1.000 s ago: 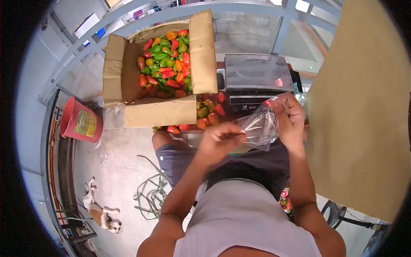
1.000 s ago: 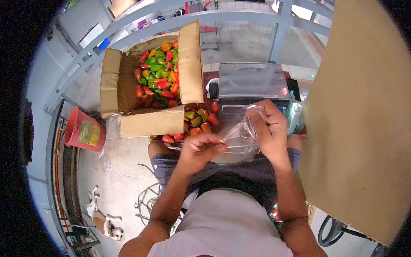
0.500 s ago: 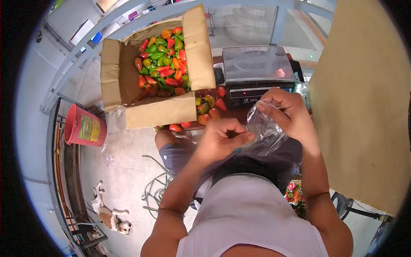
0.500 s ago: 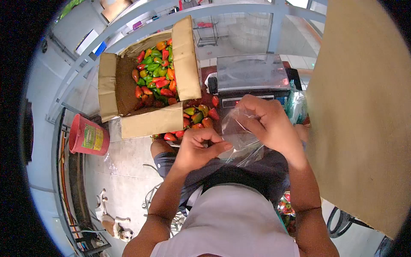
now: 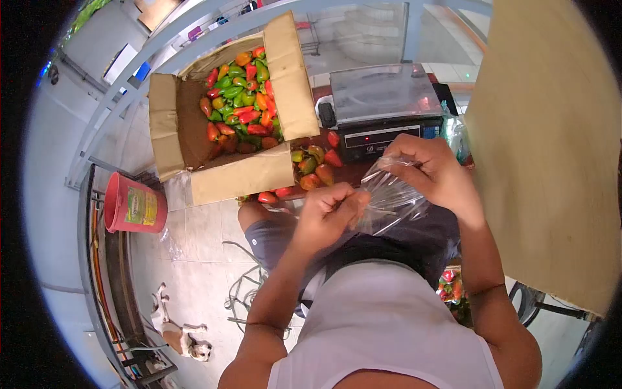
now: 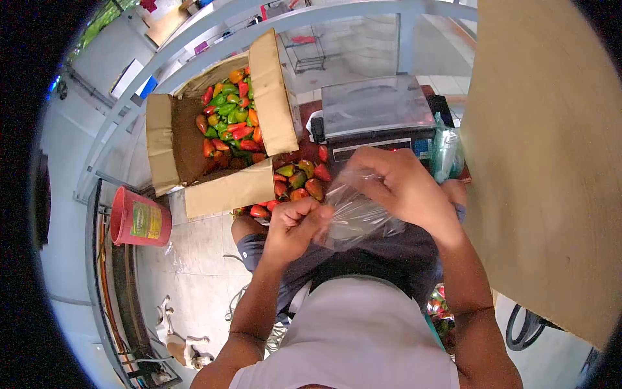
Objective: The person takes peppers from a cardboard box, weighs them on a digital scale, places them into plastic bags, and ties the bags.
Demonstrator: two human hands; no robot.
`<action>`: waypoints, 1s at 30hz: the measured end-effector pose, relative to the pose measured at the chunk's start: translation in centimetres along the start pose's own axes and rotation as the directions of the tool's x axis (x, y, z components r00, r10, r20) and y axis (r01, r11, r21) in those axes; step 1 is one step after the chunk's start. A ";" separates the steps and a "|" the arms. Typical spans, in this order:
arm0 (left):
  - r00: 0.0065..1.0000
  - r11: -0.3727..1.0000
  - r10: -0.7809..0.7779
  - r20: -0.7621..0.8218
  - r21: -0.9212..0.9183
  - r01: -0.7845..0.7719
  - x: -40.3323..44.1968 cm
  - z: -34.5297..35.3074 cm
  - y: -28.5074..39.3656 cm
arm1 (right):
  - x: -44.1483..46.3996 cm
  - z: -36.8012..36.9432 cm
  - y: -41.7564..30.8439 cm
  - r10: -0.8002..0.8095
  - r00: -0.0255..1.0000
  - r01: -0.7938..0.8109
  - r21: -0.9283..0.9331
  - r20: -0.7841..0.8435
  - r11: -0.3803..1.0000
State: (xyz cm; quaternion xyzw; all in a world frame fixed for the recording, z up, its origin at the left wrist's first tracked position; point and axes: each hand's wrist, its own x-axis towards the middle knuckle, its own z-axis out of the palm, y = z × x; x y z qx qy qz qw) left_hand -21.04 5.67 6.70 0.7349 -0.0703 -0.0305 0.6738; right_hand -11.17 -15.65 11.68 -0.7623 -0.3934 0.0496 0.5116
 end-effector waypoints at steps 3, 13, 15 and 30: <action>0.999 0.998 -0.048 0.008 -0.038 0.048 0.0 0.2 -0.1 | 0.2 0.3 0.3 -0.045 0.999 0.045 -0.008 -0.028 0.999; 0.995 0.975 -0.051 0.089 -0.212 0.069 -0.2 0.9 0.5 | 0.5 0.8 1.8 0.025 1.000 -0.023 -0.097 0.019 0.995; 0.998 0.964 -0.042 0.049 -0.261 0.054 -0.2 1.3 0.1 | 0.3 1.6 3.0 -0.097 0.978 0.055 -0.216 -0.185 0.975; 0.952 0.704 -0.284 -0.115 -0.700 0.125 -0.2 1.8 -9.1 | -6.2 5.6 4.2 0.383 0.923 -0.165 0.870 -0.030 0.465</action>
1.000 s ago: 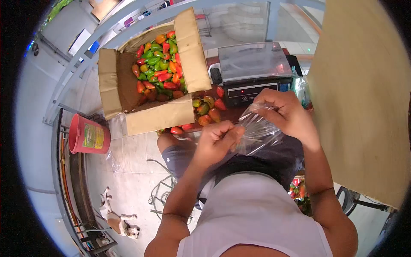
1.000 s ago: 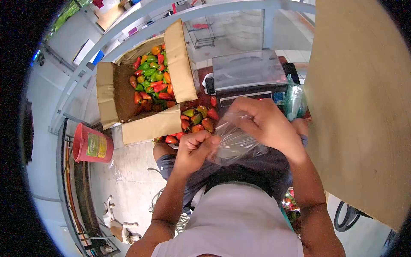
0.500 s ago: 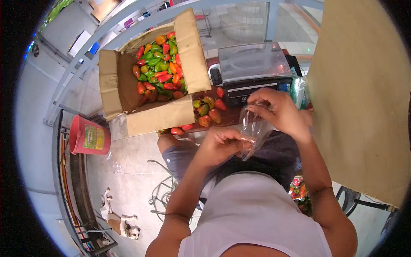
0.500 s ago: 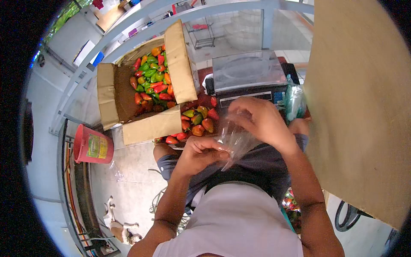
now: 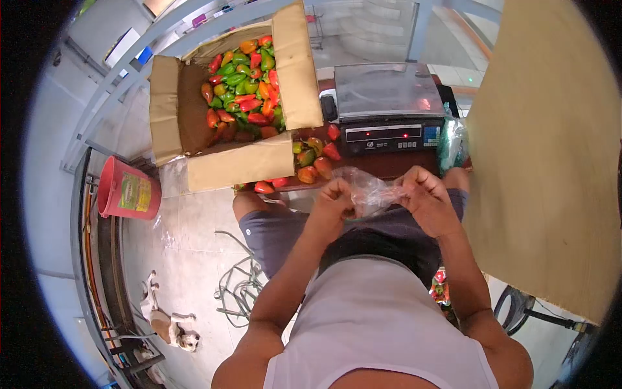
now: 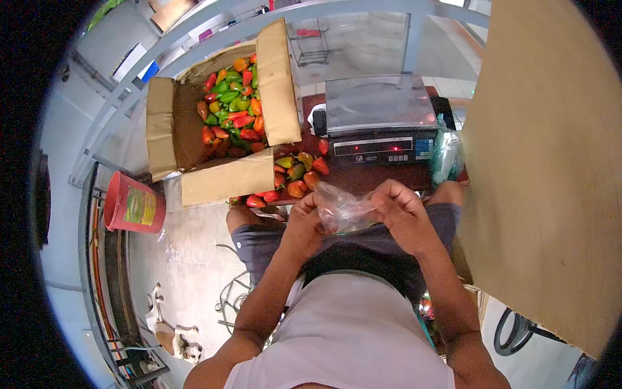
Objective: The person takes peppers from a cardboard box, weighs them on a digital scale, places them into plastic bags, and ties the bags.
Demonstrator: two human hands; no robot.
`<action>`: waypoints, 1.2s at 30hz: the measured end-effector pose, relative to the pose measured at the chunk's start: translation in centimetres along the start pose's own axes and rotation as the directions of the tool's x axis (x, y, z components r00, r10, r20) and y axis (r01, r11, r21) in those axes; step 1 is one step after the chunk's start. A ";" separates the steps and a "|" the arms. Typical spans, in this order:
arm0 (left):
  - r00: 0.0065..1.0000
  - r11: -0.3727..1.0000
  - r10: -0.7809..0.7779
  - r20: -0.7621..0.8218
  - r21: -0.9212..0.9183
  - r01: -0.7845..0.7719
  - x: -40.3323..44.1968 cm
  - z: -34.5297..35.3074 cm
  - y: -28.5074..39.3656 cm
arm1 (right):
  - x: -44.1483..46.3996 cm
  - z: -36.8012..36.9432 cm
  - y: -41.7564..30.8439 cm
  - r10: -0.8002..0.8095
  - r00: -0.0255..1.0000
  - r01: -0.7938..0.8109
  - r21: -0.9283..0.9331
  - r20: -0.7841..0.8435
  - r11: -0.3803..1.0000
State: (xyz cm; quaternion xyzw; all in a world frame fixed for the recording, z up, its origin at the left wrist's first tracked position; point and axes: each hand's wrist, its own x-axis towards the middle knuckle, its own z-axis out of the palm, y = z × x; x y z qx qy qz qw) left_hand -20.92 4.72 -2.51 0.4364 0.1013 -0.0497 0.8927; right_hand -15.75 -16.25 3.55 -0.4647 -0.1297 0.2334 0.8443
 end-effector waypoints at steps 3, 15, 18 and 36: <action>0.938 0.955 -0.153 -0.311 -0.292 0.059 -0.2 2.7 2.4 | 0.9 -2.8 2.1 -0.051 0.992 0.009 0.333 0.119 0.943; 0.882 0.808 0.470 0.019 0.391 -0.440 -1.5 0.5 0.2 | 2.5 -3.1 5.9 -0.085 0.994 -0.016 -0.869 -0.067 0.495; 0.989 0.934 0.146 -0.009 -0.330 -0.141 -2.2 2.1 0.9 | 2.4 -4.7 7.9 -0.380 0.925 0.171 -0.909 0.015 0.380; 0.898 0.395 0.433 0.084 0.877 -0.272 1.4 -0.4 -3.9 | 1.7 -8.8 9.1 -0.333 0.930 0.102 -0.756 -0.159 0.646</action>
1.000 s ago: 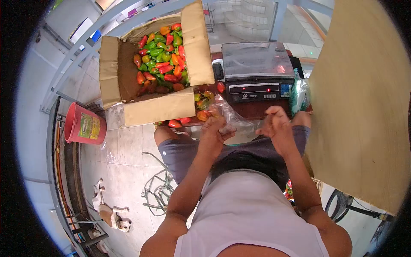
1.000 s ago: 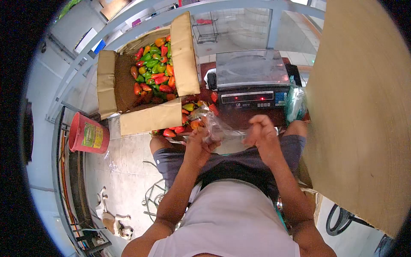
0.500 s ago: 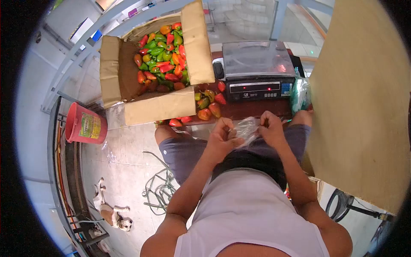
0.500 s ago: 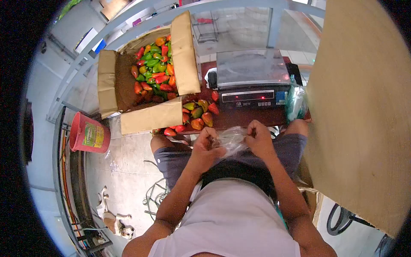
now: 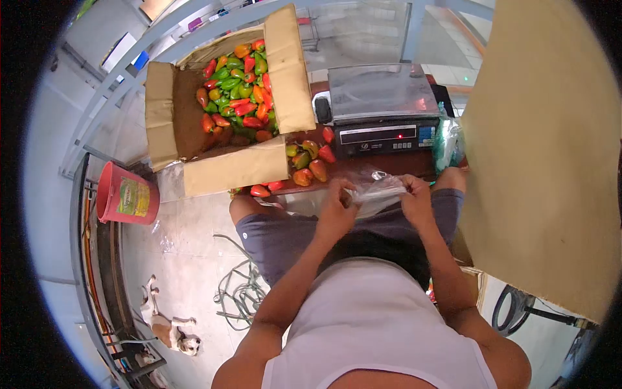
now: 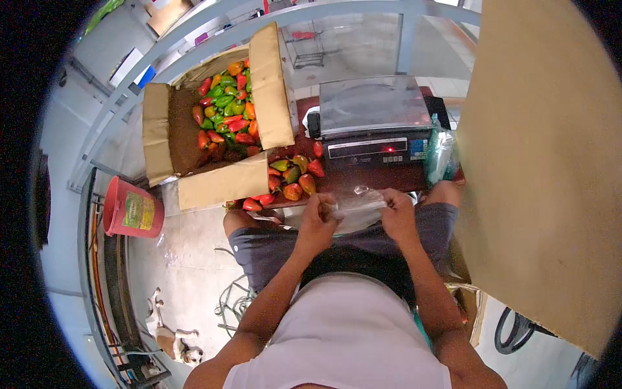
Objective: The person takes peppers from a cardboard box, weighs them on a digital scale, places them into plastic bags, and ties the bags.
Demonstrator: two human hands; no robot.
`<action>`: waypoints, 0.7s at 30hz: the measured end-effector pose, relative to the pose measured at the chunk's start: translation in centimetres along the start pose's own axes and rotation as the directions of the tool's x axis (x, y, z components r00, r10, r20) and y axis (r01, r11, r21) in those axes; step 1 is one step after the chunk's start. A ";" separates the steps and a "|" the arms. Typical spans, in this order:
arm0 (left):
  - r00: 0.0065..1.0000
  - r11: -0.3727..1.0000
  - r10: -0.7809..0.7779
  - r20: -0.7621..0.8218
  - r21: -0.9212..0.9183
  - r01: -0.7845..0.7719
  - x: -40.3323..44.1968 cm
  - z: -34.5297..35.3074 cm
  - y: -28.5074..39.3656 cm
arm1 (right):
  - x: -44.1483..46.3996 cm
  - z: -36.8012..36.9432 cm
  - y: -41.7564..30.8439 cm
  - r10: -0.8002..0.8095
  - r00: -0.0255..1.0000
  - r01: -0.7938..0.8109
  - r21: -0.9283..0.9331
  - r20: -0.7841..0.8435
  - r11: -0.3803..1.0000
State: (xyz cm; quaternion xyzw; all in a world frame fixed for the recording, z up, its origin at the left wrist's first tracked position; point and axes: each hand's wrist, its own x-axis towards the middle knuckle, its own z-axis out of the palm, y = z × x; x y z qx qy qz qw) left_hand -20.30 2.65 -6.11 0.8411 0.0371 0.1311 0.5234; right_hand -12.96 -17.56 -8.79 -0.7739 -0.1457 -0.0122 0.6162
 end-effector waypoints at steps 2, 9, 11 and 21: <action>0.953 0.914 -0.300 0.032 -0.276 0.297 1.1 0.3 -2.7 | -0.9 1.2 0.6 0.246 0.950 -0.311 0.518 0.191 0.797; 0.756 0.222 -0.426 0.497 -0.753 0.620 -0.2 -0.5 2.2 | -0.4 0.4 0.7 0.071 0.981 -0.023 -0.251 0.182 0.968; 0.875 0.701 -0.357 0.328 -0.526 0.483 -0.5 0.0 1.8 | 0.4 -0.4 2.1 0.144 0.989 -0.127 -0.347 0.022 0.929; 0.729 0.017 -0.462 0.506 -0.816 0.578 0.6 -0.7 0.9 | -0.8 0.7 -1.8 0.270 0.939 -0.161 -0.425 0.212 0.891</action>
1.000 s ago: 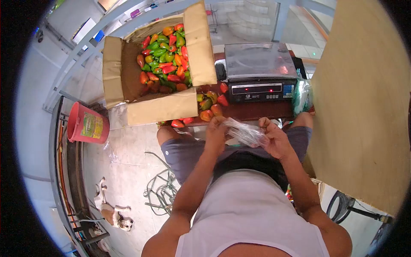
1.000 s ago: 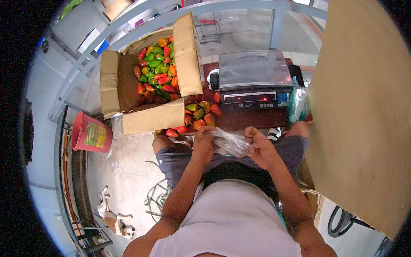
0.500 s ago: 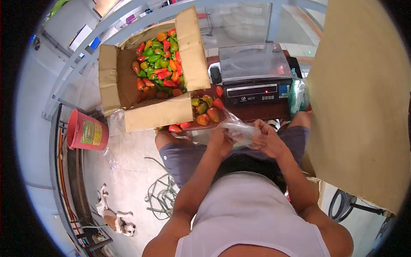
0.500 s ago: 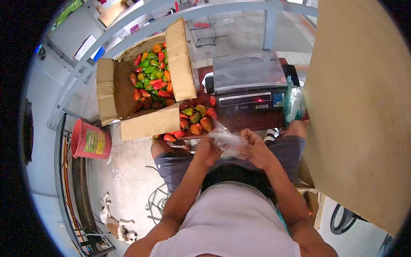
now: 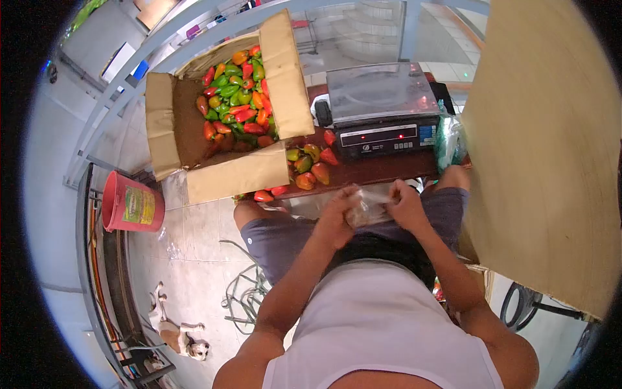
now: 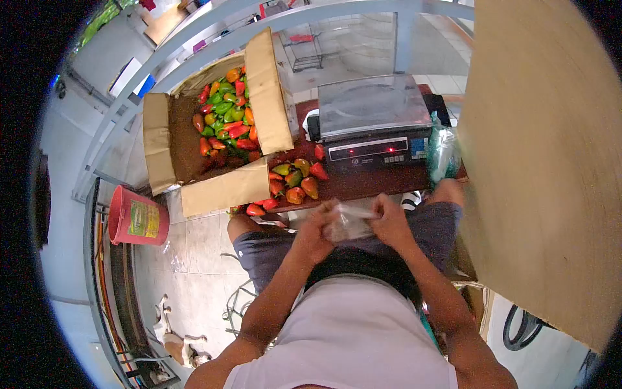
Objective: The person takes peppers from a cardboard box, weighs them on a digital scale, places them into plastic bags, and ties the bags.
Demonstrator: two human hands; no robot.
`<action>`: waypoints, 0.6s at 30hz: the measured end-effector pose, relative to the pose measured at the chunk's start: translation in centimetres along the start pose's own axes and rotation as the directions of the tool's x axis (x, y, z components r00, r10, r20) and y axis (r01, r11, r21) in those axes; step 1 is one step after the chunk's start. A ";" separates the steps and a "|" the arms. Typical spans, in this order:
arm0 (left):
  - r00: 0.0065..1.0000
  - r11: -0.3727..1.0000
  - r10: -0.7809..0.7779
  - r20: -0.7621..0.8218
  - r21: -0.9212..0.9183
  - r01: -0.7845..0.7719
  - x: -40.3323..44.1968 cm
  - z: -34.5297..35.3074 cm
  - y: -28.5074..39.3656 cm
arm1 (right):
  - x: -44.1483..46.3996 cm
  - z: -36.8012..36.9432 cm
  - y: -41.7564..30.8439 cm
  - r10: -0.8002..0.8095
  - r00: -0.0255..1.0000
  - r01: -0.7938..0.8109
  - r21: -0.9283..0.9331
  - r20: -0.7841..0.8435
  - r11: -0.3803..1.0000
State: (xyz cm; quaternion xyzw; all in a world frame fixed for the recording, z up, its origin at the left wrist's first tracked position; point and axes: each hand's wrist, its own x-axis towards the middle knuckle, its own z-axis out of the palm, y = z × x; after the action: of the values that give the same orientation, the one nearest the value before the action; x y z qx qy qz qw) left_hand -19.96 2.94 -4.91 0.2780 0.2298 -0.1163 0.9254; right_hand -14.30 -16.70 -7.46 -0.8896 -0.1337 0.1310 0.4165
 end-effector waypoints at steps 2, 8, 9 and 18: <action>0.977 0.976 -0.002 0.214 0.211 -0.044 -1.1 -0.7 -1.8 | 0.6 -0.3 1.1 -0.057 0.971 0.078 0.079 -0.234 0.994; 0.735 -0.283 0.486 0.473 0.881 -0.380 0.2 -2.3 -0.7 | -0.1 -0.3 -3.8 0.122 0.973 -0.228 0.891 0.196 0.392; 0.719 -0.304 0.511 0.470 0.882 -0.361 0.1 -1.5 -0.3 | 0.1 -0.3 -3.8 0.074 0.974 -0.226 0.927 0.214 0.298; 0.944 -0.769 0.112 0.311 0.629 -0.116 0.2 0.3 -0.7 | 0.5 -1.5 -2.4 -0.198 0.980 0.177 -0.509 0.012 0.842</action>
State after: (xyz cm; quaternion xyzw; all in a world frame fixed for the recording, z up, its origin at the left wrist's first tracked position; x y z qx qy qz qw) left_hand -19.89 2.21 -5.08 0.9893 -0.0772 -0.0971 0.0769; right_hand -13.62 -16.09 -4.76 -0.9530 -0.2411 0.0313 0.1809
